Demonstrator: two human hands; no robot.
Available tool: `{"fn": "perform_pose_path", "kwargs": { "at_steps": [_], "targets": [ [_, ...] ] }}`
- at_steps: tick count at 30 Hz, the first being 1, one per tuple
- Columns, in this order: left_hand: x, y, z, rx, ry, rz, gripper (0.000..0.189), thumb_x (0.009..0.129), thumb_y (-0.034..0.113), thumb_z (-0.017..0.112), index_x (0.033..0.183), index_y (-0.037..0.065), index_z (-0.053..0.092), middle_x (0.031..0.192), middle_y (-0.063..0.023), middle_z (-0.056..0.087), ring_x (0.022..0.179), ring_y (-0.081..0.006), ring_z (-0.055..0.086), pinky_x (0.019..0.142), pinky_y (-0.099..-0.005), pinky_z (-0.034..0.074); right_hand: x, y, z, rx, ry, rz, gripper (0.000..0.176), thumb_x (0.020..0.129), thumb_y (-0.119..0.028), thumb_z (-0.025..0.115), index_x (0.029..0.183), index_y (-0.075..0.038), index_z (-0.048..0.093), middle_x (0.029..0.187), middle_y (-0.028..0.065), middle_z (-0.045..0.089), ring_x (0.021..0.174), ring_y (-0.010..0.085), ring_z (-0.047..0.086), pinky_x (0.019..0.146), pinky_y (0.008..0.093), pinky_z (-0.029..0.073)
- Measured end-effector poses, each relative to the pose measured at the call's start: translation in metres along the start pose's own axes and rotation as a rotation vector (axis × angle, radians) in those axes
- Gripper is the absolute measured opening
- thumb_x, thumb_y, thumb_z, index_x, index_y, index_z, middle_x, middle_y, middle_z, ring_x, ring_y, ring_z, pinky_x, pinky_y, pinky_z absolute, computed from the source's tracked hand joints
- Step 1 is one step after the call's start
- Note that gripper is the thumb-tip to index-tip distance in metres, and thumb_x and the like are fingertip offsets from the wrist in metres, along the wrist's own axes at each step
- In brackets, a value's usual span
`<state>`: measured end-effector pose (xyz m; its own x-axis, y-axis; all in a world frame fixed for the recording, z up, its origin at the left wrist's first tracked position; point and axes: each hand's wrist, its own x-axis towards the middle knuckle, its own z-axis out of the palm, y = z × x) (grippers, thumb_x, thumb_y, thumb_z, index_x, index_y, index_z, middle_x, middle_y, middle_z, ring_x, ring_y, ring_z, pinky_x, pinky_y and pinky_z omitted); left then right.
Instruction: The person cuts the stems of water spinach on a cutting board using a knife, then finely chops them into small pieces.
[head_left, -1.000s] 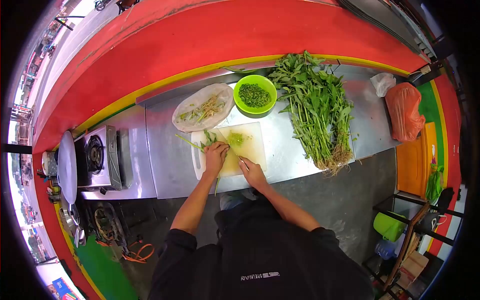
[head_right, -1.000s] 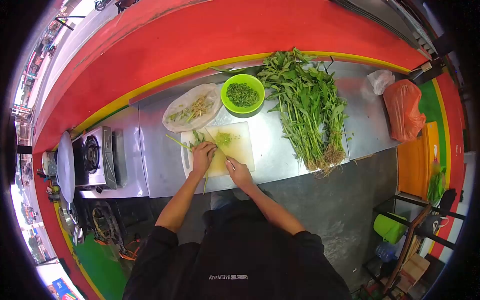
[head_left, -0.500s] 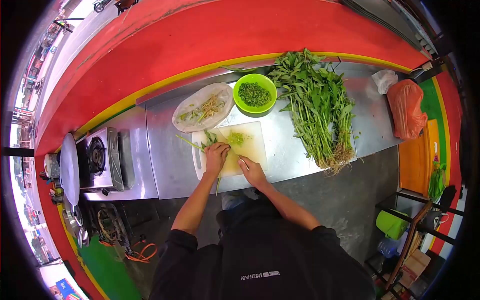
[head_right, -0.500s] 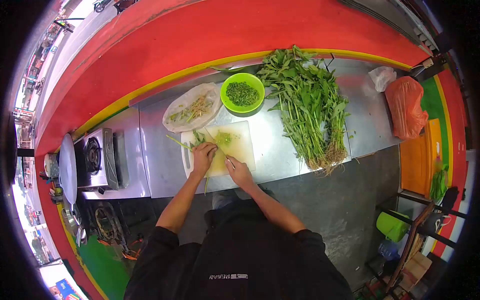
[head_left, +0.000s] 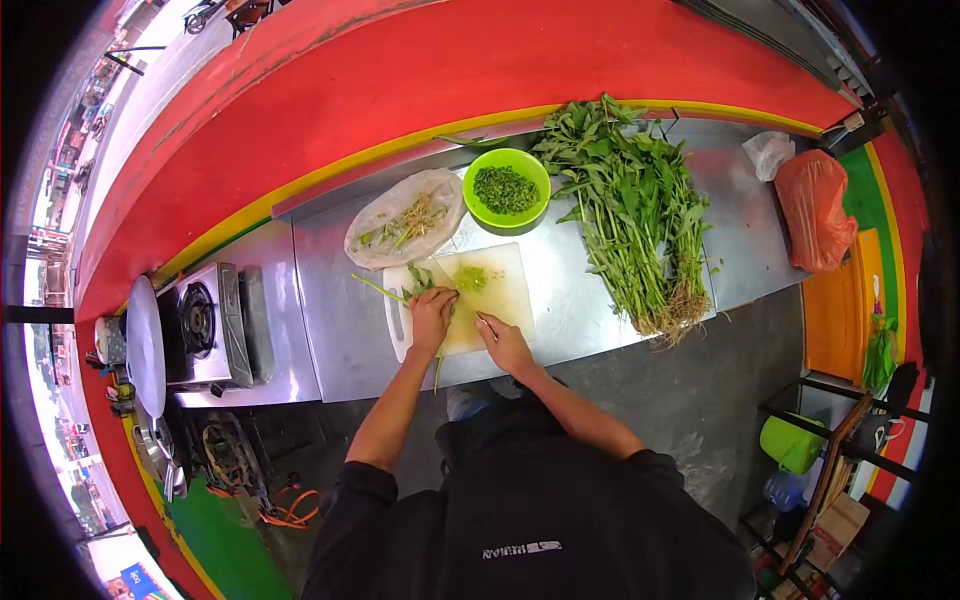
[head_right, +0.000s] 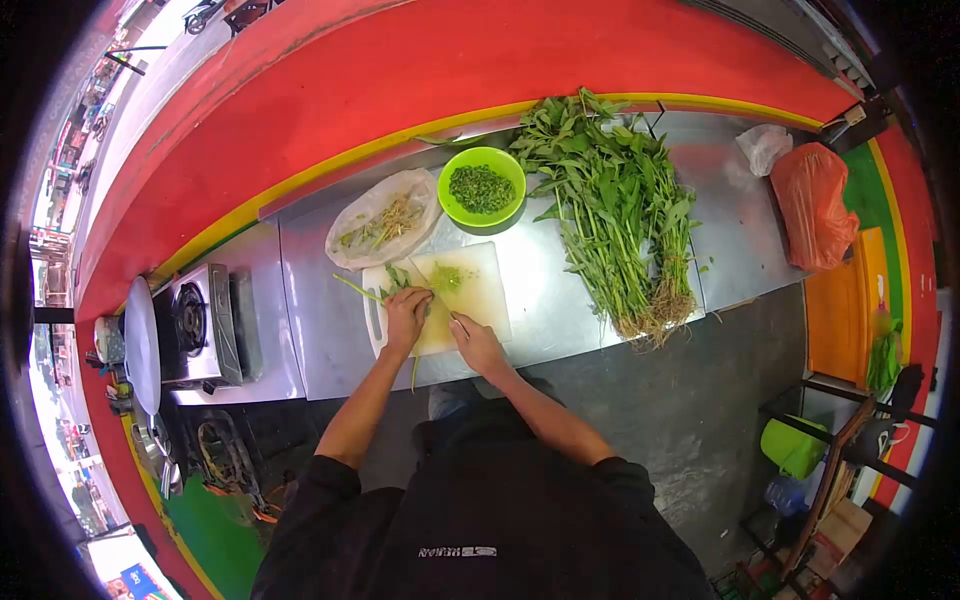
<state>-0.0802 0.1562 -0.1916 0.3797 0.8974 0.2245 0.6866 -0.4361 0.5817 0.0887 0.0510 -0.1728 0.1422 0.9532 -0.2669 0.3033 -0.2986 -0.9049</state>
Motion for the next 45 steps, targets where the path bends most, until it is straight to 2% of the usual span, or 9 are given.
{"fn": "perform_pose_path", "kwargs": {
  "at_steps": [3, 6, 12, 14, 26, 35, 37, 42, 45],
  "targets": [
    [0.000, -0.003, 0.000, -0.002, 0.012, 0.045, 0.011, 0.088, 0.011, 0.074, 0.098, 0.012, 0.078, 0.101, -0.0008, 0.073, 0.095, -0.0214, 0.067, 0.087, -0.0384, 0.039, 0.001, 0.004, 0.003, 0.008, 0.049, -0.084, 0.040, 0.104, -0.035, 0.057, 0.130, -0.006, 0.066, 0.110, 0.0271, 0.071, 0.101, 0.0462, 0.069, 0.089, 0.0506, 0.054],
    [0.001, -0.001, 0.001, -0.001, 0.006, 0.028, 0.011, 0.088, 0.011, 0.075, 0.098, 0.012, 0.078, 0.100, -0.0008, 0.074, 0.094, -0.0215, 0.068, 0.088, -0.0383, 0.039, 0.007, -0.003, 0.000, -0.121, 0.022, -0.043, 0.039, 0.104, -0.031, 0.059, 0.130, -0.003, 0.065, 0.108, 0.0266, 0.072, 0.100, 0.0424, 0.071, 0.088, 0.0450, 0.055],
    [0.004, 0.001, -0.006, 0.029, -0.005, 0.040, 0.011, 0.088, 0.011, 0.075, 0.098, 0.012, 0.078, 0.099, -0.0006, 0.074, 0.092, -0.0222, 0.068, 0.086, -0.0390, 0.039, 0.011, -0.009, -0.001, -0.092, -0.020, -0.013, 0.043, 0.105, -0.035, 0.054, 0.131, -0.003, 0.064, 0.114, 0.0268, 0.071, 0.106, 0.0428, 0.069, 0.092, 0.0456, 0.054],
    [0.004, 0.000, -0.004, 0.005, -0.004, 0.012, 0.011, 0.088, 0.011, 0.075, 0.098, 0.012, 0.078, 0.098, -0.0004, 0.074, 0.091, -0.0224, 0.068, 0.085, -0.0394, 0.038, 0.003, -0.007, -0.003, -0.040, 0.002, -0.021, 0.044, 0.105, -0.040, 0.053, 0.132, -0.007, 0.064, 0.110, 0.0264, 0.071, 0.102, 0.0471, 0.068, 0.089, 0.0513, 0.054],
    [0.001, 0.001, -0.005, 0.034, -0.008, 0.042, 0.011, 0.090, 0.011, 0.073, 0.099, 0.012, 0.078, 0.102, 0.0000, 0.073, 0.095, -0.0215, 0.067, 0.087, -0.0390, 0.038, 0.016, -0.004, 0.004, -0.112, 0.006, -0.016, 0.041, 0.104, -0.037, 0.056, 0.128, -0.005, 0.066, 0.101, 0.0282, 0.071, 0.094, 0.0479, 0.069, 0.083, 0.0526, 0.055],
    [0.002, -0.002, -0.006, -0.021, 0.003, 0.049, 0.010, 0.090, 0.013, 0.073, 0.098, 0.012, 0.078, 0.097, -0.0016, 0.073, 0.092, -0.0219, 0.067, 0.089, -0.0389, 0.038, 0.006, 0.001, 0.005, -0.075, 0.018, -0.043, 0.044, 0.104, -0.041, 0.054, 0.131, -0.008, 0.066, 0.109, 0.0263, 0.072, 0.099, 0.0473, 0.069, 0.090, 0.0517, 0.054],
    [0.002, -0.002, -0.004, -0.022, -0.005, 0.032, 0.010, 0.090, 0.013, 0.073, 0.099, 0.012, 0.078, 0.096, -0.0015, 0.073, 0.092, -0.0224, 0.067, 0.089, -0.0395, 0.038, 0.010, -0.008, 0.002, -0.154, -0.003, -0.009, 0.041, 0.105, -0.033, 0.056, 0.129, -0.002, 0.065, 0.109, 0.0283, 0.071, 0.100, 0.0451, 0.069, 0.087, 0.0472, 0.055],
    [-0.001, 0.001, -0.006, -0.012, 0.003, 0.036, 0.012, 0.089, 0.011, 0.074, 0.100, 0.012, 0.078, 0.099, -0.0016, 0.072, 0.093, -0.0220, 0.066, 0.088, -0.0401, 0.038, 0.013, -0.006, 0.006, -0.113, 0.028, -0.054, 0.042, 0.105, -0.035, 0.056, 0.130, -0.003, 0.066, 0.108, 0.0277, 0.071, 0.100, 0.0440, 0.070, 0.088, 0.0468, 0.055],
    [-0.004, 0.003, -0.008, 0.005, 0.003, 0.039, 0.015, 0.089, 0.010, 0.072, 0.102, 0.013, 0.078, 0.100, -0.0010, 0.072, 0.094, -0.0214, 0.065, 0.089, -0.0403, 0.039, 0.000, -0.029, -0.010, 0.005, -0.039, 0.072, 0.043, 0.105, -0.034, 0.056, 0.130, 0.000, 0.065, 0.107, 0.0262, 0.072, 0.101, 0.0403, 0.072, 0.088, 0.0434, 0.055]
  ]
}}
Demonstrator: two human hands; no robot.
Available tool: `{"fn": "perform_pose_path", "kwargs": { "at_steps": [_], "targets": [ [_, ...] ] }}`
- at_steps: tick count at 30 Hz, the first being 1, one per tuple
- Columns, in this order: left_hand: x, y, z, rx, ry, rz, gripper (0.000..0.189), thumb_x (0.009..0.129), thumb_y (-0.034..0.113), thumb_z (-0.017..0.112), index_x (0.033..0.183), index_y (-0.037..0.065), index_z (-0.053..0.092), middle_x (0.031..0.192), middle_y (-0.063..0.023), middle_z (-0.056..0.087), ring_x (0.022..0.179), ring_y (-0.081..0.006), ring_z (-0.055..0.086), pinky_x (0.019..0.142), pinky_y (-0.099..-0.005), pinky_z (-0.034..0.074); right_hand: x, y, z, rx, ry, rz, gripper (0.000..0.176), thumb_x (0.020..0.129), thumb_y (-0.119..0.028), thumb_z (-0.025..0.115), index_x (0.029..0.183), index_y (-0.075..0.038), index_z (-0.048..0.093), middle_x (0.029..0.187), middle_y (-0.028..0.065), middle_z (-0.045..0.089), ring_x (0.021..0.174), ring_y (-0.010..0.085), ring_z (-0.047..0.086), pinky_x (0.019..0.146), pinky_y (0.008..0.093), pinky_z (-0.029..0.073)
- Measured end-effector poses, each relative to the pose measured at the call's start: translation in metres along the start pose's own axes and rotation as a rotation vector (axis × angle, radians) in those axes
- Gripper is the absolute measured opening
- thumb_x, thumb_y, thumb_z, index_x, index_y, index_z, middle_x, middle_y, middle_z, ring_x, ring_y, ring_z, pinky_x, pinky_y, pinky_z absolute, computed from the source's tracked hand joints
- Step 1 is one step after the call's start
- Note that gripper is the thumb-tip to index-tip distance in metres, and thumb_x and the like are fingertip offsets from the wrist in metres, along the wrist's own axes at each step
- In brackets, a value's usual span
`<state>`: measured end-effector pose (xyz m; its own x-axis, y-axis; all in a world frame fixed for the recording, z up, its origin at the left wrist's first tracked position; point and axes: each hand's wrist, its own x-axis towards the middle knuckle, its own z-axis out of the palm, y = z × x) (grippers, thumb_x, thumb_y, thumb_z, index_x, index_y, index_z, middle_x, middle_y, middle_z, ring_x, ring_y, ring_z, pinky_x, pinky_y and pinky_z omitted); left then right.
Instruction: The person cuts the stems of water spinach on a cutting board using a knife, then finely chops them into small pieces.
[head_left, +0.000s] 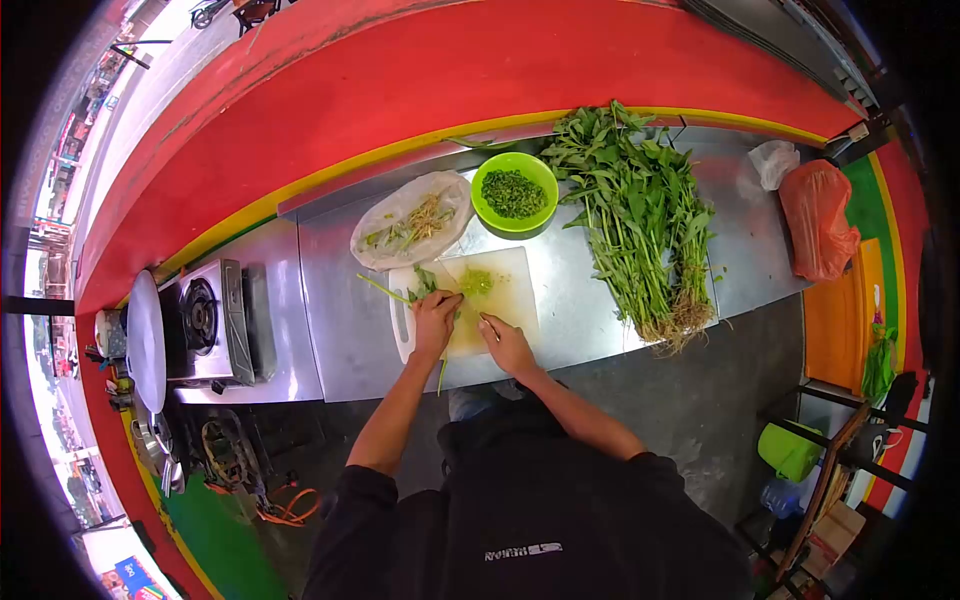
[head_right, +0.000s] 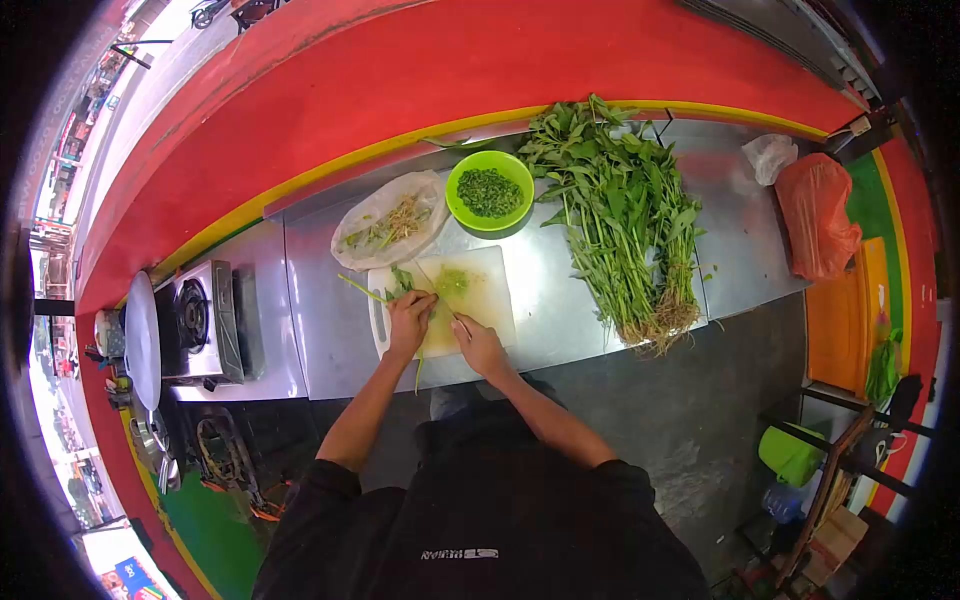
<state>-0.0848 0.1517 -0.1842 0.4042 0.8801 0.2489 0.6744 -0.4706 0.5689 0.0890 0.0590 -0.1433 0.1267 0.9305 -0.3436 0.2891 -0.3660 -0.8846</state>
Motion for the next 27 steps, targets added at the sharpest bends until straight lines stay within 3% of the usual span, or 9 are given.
{"fn": "perform_pose_path", "kwargs": {
  "at_steps": [3, 9, 13, 16, 18, 21, 27],
  "targets": [
    [-0.001, -0.002, 0.004, -0.035, 0.011, -0.008, 0.016, 0.088, 0.007, 0.073, 0.103, 0.011, 0.078, 0.100, -0.0026, 0.073, 0.094, -0.0234, 0.067, 0.088, -0.0403, 0.039, 0.003, 0.027, 0.012, 0.039, 0.084, -0.173, 0.043, 0.105, -0.036, 0.056, 0.129, -0.002, 0.065, 0.110, 0.0277, 0.071, 0.102, 0.0448, 0.070, 0.089, 0.0487, 0.055],
    [-0.001, -0.005, 0.004, 0.004, 0.006, 0.007, 0.015, 0.089, 0.008, 0.072, 0.102, 0.011, 0.078, 0.102, -0.0024, 0.073, 0.095, -0.0234, 0.067, 0.089, -0.0396, 0.039, 0.016, 0.025, 0.015, -0.094, 0.045, -0.099, 0.041, 0.104, -0.036, 0.057, 0.130, -0.005, 0.065, 0.110, 0.0266, 0.071, 0.100, 0.0468, 0.068, 0.089, 0.0519, 0.054],
    [0.000, -0.003, 0.002, 0.000, 0.007, -0.014, 0.015, 0.090, 0.007, 0.071, 0.103, 0.011, 0.077, 0.101, -0.0024, 0.072, 0.096, -0.0233, 0.066, 0.090, -0.0406, 0.038, 0.014, 0.013, 0.015, -0.079, 0.061, -0.124, 0.041, 0.104, -0.035, 0.057, 0.130, -0.005, 0.065, 0.109, 0.0273, 0.071, 0.100, 0.0472, 0.068, 0.088, 0.0514, 0.054],
    [0.000, -0.002, 0.003, -0.019, -0.001, -0.032, 0.014, 0.091, 0.009, 0.070, 0.103, 0.011, 0.077, 0.102, -0.0026, 0.072, 0.096, -0.0234, 0.066, 0.091, -0.0406, 0.038, 0.000, 0.020, 0.013, -0.090, 0.082, -0.119, 0.037, 0.104, -0.030, 0.059, 0.129, -0.002, 0.066, 0.100, 0.0280, 0.072, 0.092, 0.0438, 0.071, 0.081, 0.0466, 0.056],
    [0.003, -0.002, 0.004, -0.001, 0.002, -0.038, 0.013, 0.092, 0.011, 0.070, 0.102, 0.012, 0.077, 0.101, -0.0026, 0.073, 0.096, -0.0233, 0.066, 0.091, -0.0407, 0.037, -0.003, 0.022, 0.013, 0.014, 0.127, -0.219, 0.038, 0.105, -0.030, 0.058, 0.130, -0.002, 0.065, 0.098, 0.0277, 0.072, 0.089, 0.0413, 0.073, 0.079, 0.0448, 0.056],
    [0.005, -0.002, 0.004, 0.004, -0.021, -0.046, 0.012, 0.092, 0.012, 0.071, 0.102, 0.012, 0.078, 0.100, -0.0024, 0.073, 0.095, -0.0230, 0.066, 0.091, -0.0408, 0.038, -0.008, 0.019, 0.007, 0.058, 0.054, -0.080, 0.038, 0.105, -0.030, 0.056, 0.126, 0.000, 0.065, 0.106, 0.0275, 0.071, 0.100, 0.0454, 0.069, 0.085, 0.0467, 0.056],
    [0.007, -0.003, 0.001, -0.023, -0.011, -0.008, 0.011, 0.089, 0.010, 0.073, 0.099, 0.012, 0.078, 0.098, -0.0015, 0.074, 0.092, -0.0225, 0.068, 0.088, -0.0399, 0.037, 0.003, 0.020, 0.010, -0.029, 0.078, -0.145, 0.037, 0.105, -0.031, 0.056, 0.124, -0.001, 0.066, 0.100, 0.0269, 0.071, 0.094, 0.0456, 0.070, 0.080, 0.0482, 0.056]
  ]
}}
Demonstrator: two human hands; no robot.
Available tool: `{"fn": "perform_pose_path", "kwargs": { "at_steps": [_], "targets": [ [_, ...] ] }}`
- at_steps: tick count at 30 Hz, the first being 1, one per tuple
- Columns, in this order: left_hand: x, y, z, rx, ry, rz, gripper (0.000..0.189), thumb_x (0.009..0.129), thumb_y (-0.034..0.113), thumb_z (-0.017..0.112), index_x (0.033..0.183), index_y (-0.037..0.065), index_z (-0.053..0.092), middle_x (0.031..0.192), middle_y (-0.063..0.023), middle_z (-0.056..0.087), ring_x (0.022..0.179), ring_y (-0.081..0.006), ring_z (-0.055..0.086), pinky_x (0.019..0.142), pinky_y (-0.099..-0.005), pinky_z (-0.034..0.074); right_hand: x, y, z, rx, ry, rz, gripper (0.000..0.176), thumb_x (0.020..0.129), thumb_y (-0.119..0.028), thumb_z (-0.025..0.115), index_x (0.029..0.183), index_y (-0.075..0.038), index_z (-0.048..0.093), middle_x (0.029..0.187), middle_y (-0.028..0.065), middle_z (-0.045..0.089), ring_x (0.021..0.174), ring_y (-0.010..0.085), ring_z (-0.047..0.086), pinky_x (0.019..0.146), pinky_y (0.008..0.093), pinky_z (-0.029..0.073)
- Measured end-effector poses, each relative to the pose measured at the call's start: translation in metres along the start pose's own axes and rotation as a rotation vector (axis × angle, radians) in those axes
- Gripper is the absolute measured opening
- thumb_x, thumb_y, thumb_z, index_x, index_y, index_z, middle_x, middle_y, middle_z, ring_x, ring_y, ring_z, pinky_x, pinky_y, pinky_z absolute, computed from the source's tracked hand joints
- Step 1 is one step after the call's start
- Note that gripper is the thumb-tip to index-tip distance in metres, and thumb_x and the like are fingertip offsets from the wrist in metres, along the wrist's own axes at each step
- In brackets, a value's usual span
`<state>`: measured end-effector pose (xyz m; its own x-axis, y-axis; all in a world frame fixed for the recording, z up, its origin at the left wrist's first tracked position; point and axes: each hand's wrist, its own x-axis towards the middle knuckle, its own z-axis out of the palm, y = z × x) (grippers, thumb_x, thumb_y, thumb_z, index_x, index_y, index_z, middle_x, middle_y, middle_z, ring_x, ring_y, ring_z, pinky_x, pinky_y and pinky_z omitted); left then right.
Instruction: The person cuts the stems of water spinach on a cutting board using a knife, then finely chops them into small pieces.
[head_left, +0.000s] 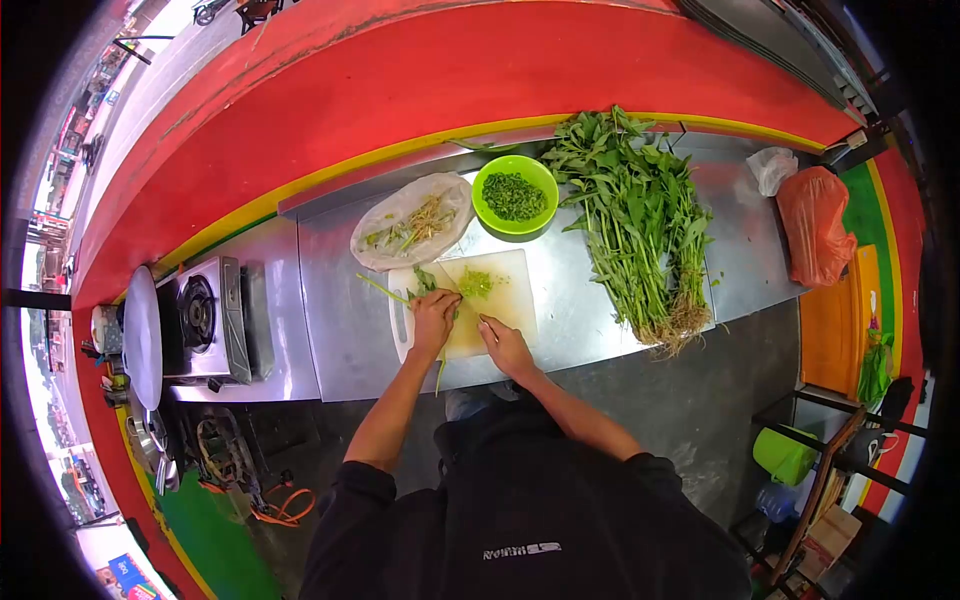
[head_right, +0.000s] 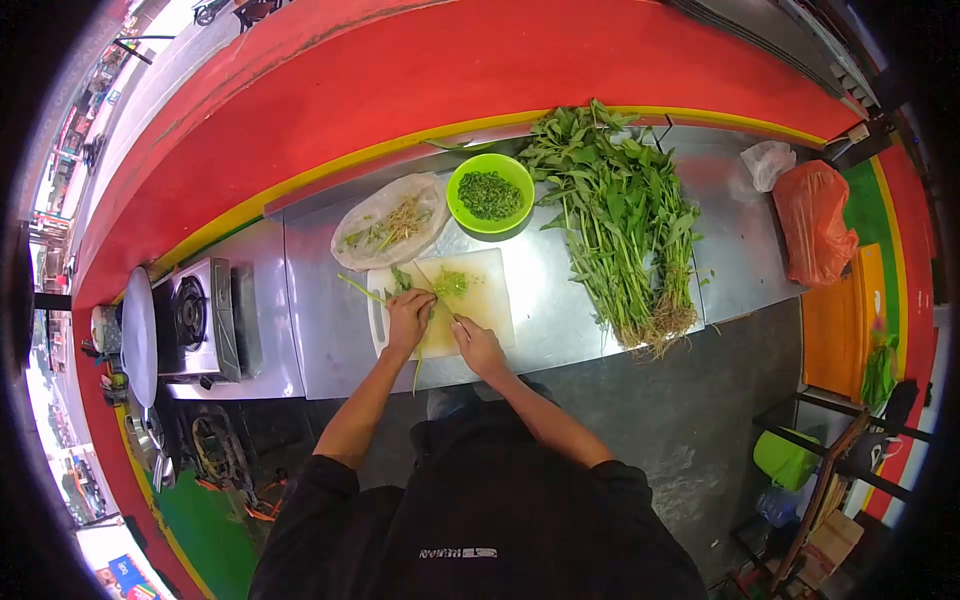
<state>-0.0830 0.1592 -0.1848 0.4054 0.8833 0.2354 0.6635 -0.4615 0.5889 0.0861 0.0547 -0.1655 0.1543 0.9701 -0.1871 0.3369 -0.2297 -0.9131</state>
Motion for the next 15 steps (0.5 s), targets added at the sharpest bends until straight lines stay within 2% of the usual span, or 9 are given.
{"fn": "perform_pose_path", "kwargs": {
  "at_steps": [6, 11, 15],
  "targets": [
    [0.000, -0.008, 0.004, 0.003, 0.000, -0.027, 0.011, 0.090, 0.013, 0.073, 0.099, 0.012, 0.078, 0.099, -0.0016, 0.073, 0.093, -0.0224, 0.067, 0.089, -0.0405, 0.036, -0.014, -0.005, -0.003, 0.076, -0.012, 0.062, 0.038, 0.104, -0.033, 0.056, 0.125, -0.002, 0.066, 0.098, 0.0285, 0.071, 0.093, 0.0468, 0.070, 0.080, 0.0504, 0.055],
    [0.002, -0.004, 0.003, 0.015, -0.015, -0.048, 0.011, 0.090, 0.014, 0.073, 0.099, 0.012, 0.078, 0.100, -0.0011, 0.073, 0.093, -0.0221, 0.067, 0.089, -0.0402, 0.036, -0.014, 0.005, 0.000, 0.034, 0.056, -0.031, 0.038, 0.104, -0.033, 0.056, 0.126, -0.003, 0.067, 0.097, 0.0292, 0.071, 0.091, 0.0477, 0.070, 0.080, 0.0506, 0.055],
    [-0.001, -0.003, 0.006, 0.024, 0.024, -0.008, 0.010, 0.090, 0.014, 0.074, 0.099, 0.013, 0.078, 0.100, -0.0006, 0.073, 0.091, -0.0218, 0.067, 0.088, -0.0398, 0.036, -0.001, 0.001, 0.000, -0.041, -0.003, 0.016, 0.040, 0.104, -0.035, 0.056, 0.128, -0.005, 0.066, 0.097, 0.0303, 0.070, 0.091, 0.0493, 0.069, 0.081, 0.0532, 0.055]
  ]
}}
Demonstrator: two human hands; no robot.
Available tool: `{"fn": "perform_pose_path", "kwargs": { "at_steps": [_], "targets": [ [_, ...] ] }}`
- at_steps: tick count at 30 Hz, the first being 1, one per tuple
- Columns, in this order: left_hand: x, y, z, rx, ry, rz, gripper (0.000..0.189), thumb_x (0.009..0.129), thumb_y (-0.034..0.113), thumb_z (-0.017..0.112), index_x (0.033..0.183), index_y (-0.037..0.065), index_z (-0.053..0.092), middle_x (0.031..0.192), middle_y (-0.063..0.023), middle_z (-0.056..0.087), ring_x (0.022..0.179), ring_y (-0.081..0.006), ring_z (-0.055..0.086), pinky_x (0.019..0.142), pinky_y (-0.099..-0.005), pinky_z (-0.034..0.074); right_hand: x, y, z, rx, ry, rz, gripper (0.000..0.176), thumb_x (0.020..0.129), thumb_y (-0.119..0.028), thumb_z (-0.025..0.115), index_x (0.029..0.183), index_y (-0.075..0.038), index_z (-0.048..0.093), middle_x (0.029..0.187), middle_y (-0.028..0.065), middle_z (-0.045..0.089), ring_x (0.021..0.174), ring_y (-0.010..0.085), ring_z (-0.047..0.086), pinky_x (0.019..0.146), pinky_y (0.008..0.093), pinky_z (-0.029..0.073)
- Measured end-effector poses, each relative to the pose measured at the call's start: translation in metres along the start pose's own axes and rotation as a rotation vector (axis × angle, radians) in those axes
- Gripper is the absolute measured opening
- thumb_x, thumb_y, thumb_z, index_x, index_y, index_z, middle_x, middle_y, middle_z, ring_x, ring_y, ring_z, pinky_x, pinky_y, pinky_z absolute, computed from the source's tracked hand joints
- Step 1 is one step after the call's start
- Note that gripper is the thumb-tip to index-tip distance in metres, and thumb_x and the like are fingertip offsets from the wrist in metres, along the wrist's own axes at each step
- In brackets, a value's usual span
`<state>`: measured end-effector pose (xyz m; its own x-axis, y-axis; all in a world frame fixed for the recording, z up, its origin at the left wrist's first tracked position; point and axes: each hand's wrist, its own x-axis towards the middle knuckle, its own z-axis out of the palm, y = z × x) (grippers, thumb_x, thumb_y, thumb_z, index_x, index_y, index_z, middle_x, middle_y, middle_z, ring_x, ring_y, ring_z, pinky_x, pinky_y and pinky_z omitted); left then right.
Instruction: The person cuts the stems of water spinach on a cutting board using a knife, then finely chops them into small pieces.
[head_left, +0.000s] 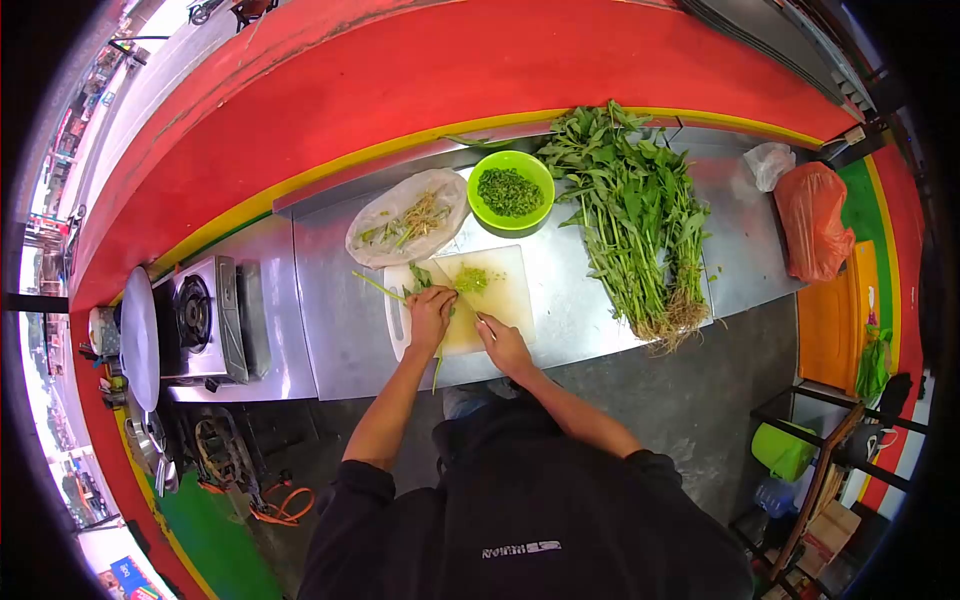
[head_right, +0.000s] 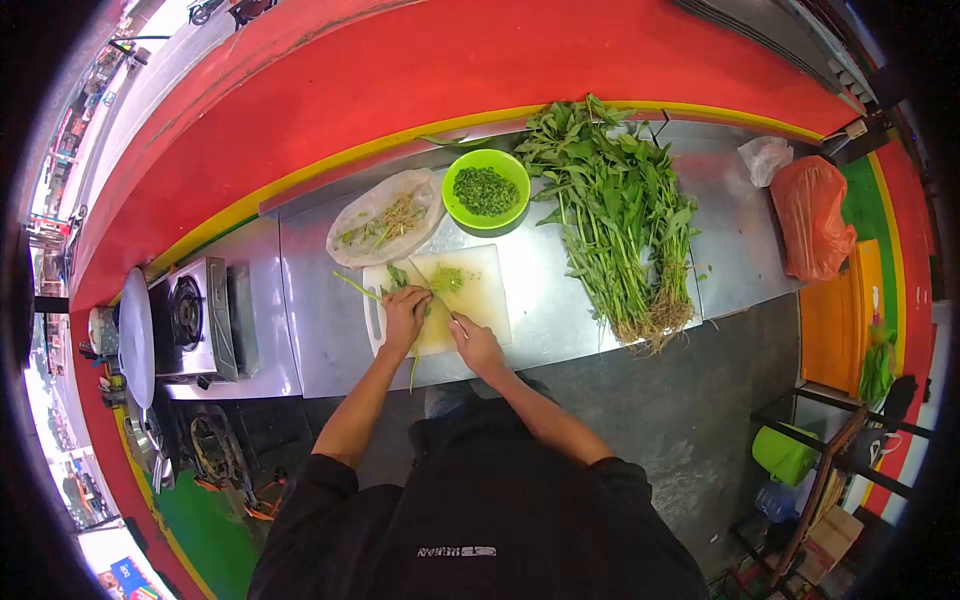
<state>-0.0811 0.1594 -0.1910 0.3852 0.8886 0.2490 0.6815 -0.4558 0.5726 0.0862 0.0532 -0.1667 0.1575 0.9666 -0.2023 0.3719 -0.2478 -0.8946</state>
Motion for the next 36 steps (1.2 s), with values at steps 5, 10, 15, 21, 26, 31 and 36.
{"fn": "perform_pose_path", "kwargs": {
  "at_steps": [5, 10, 15, 21, 26, 31, 36],
  "targets": [
    [0.001, 0.001, -0.006, 0.023, 0.003, -0.015, 0.009, 0.090, 0.014, 0.074, 0.097, 0.013, 0.078, 0.098, -0.0005, 0.073, 0.091, -0.0213, 0.067, 0.088, -0.0394, 0.036, 0.000, 0.001, 0.007, 0.031, 0.035, -0.011, 0.039, 0.105, -0.035, 0.055, 0.129, -0.005, 0.065, 0.100, 0.0303, 0.070, 0.094, 0.0488, 0.068, 0.082, 0.0537, 0.054],
    [0.002, -0.002, -0.005, -0.004, 0.003, 0.006, 0.007, 0.089, 0.014, 0.074, 0.095, 0.012, 0.078, 0.093, -0.0004, 0.073, 0.091, -0.0212, 0.067, 0.087, -0.0395, 0.037, -0.009, 0.003, 0.002, 0.056, 0.017, -0.007, 0.039, 0.104, -0.035, 0.057, 0.128, -0.005, 0.066, 0.103, 0.0277, 0.071, 0.095, 0.0482, 0.069, 0.083, 0.0531, 0.054],
    [0.001, -0.001, -0.008, 0.004, -0.032, 0.013, 0.009, 0.089, 0.012, 0.073, 0.097, 0.012, 0.078, 0.096, -0.0009, 0.074, 0.092, -0.0221, 0.068, 0.087, -0.0414, 0.039, 0.002, 0.001, 0.002, -0.011, -0.026, 0.010, 0.038, 0.105, -0.030, 0.056, 0.130, -0.003, 0.064, 0.108, 0.0265, 0.072, 0.099, 0.0446, 0.070, 0.086, 0.0459, 0.055],
    [0.003, -0.005, -0.008, -0.025, -0.032, -0.009, 0.010, 0.089, 0.011, 0.074, 0.097, 0.012, 0.078, 0.096, -0.0024, 0.074, 0.089, -0.0227, 0.068, 0.085, -0.0401, 0.038, 0.001, 0.000, 0.003, 0.013, -0.011, 0.006, 0.042, 0.104, -0.038, 0.056, 0.128, -0.005, 0.066, 0.107, 0.0269, 0.071, 0.100, 0.0476, 0.068, 0.088, 0.0514, 0.054],
    [0.004, -0.004, -0.007, -0.024, -0.016, 0.008, 0.008, 0.088, 0.011, 0.075, 0.096, 0.012, 0.078, 0.097, -0.0025, 0.073, 0.089, -0.0222, 0.068, 0.086, -0.0402, 0.037, -0.002, 0.008, 0.002, 0.035, 0.006, -0.011, 0.040, 0.104, -0.036, 0.057, 0.128, -0.005, 0.066, 0.106, 0.0277, 0.071, 0.100, 0.0477, 0.068, 0.087, 0.0513, 0.055],
    [0.002, -0.001, -0.008, 0.003, -0.011, 0.020, 0.010, 0.089, 0.013, 0.074, 0.099, 0.012, 0.077, 0.099, -0.0013, 0.074, 0.093, -0.0225, 0.068, 0.086, -0.0414, 0.037, 0.009, 0.002, 0.004, -0.055, -0.042, 0.061, 0.040, 0.104, -0.036, 0.057, 0.128, -0.005, 0.066, 0.105, 0.0277, 0.072, 0.097, 0.0476, 0.069, 0.086, 0.0513, 0.055],
    [0.000, -0.003, -0.010, -0.002, -0.035, -0.035, 0.011, 0.089, 0.012, 0.074, 0.099, 0.012, 0.078, 0.099, -0.0015, 0.074, 0.091, -0.0222, 0.068, 0.084, -0.0403, 0.037, -0.005, 0.001, 0.003, 0.058, 0.026, -0.015, 0.041, 0.104, -0.036, 0.057, 0.125, -0.003, 0.067, 0.099, 0.0274, 0.072, 0.092, 0.0472, 0.070, 0.082, 0.0509, 0.055]
  ]
}}
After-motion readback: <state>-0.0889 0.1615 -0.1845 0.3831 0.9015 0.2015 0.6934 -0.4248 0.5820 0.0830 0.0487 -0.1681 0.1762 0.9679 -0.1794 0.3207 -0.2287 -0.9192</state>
